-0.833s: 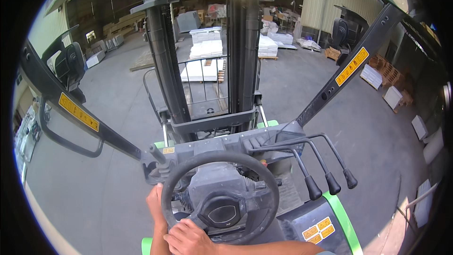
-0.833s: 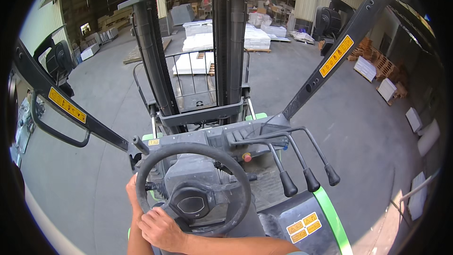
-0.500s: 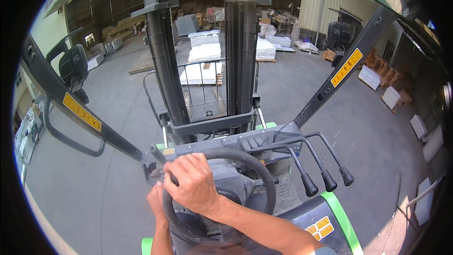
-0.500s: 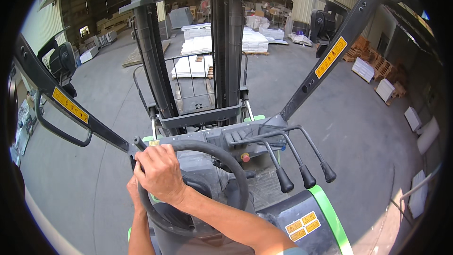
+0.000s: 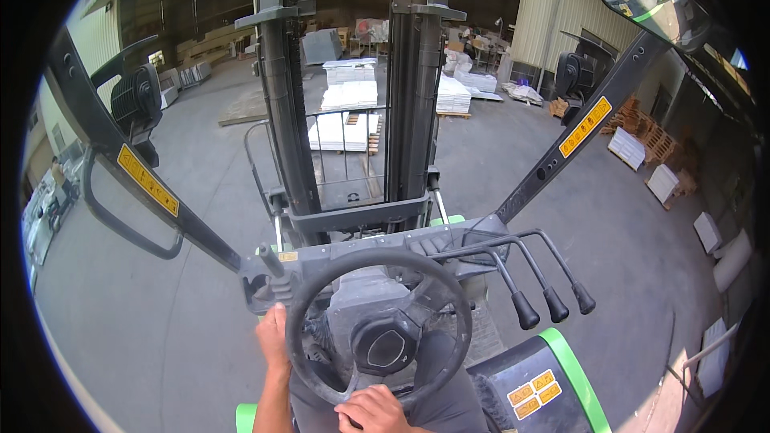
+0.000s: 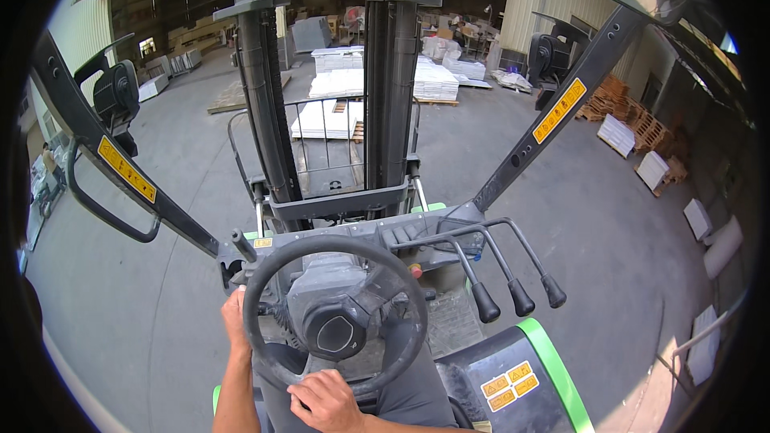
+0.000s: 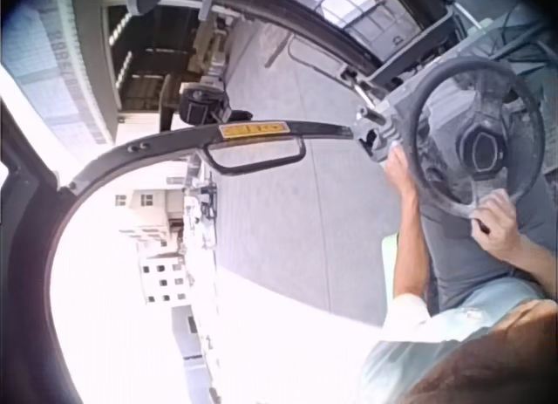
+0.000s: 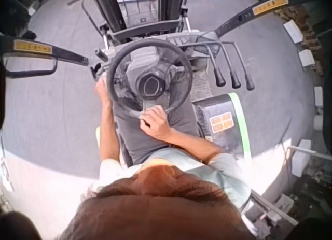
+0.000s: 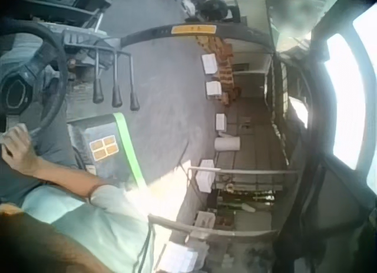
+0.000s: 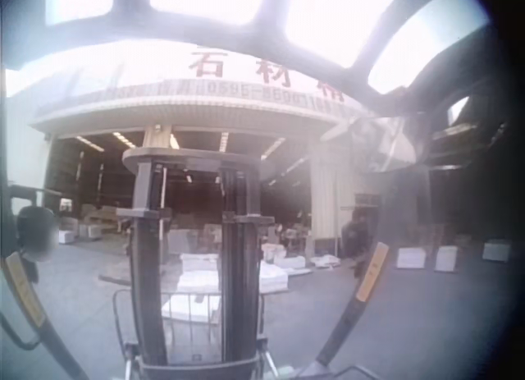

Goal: The person operates a forklift inside a warehouse, steering and maneuvering around stacks of white panels and wooden pallets. The forklift forks remain empty throughout the clip, and no lifting or loading actions are performed.

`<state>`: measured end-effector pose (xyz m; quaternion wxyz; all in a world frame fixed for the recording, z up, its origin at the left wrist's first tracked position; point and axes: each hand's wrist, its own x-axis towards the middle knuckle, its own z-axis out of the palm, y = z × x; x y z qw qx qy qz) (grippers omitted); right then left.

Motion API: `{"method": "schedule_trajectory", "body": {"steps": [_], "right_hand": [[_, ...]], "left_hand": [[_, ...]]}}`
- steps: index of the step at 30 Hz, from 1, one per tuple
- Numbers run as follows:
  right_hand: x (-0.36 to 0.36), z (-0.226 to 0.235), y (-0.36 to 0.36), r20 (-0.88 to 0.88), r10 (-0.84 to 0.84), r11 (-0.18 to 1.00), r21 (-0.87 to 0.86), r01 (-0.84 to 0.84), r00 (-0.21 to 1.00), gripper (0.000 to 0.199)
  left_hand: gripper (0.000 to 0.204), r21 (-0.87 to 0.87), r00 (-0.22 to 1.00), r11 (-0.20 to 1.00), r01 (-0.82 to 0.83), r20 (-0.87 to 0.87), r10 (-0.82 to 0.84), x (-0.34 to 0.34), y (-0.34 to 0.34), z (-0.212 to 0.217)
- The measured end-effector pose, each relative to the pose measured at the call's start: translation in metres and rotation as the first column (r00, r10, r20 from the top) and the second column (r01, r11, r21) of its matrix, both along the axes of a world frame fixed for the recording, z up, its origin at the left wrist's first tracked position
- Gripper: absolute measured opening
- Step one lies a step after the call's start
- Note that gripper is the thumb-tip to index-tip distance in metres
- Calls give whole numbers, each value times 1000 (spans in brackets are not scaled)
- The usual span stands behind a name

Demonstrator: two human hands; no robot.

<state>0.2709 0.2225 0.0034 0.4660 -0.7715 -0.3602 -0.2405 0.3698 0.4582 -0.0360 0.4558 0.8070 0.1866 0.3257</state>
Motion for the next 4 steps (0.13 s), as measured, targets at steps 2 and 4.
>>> {"method": "schedule_trajectory", "body": {"steps": [2, 4], "right_hand": [[22, 10, 64, 107, 105, 994, 8, -107, 989, 16], [52, 30, 96, 161, 136, 987, -104, -120, 978, 26]], "left_hand": [[41, 38, 999, 999, -34, 18, 33, -3, 14, -8], [41, 56, 999, 997, -44, 26, 43, -1, 17, -12]]}}
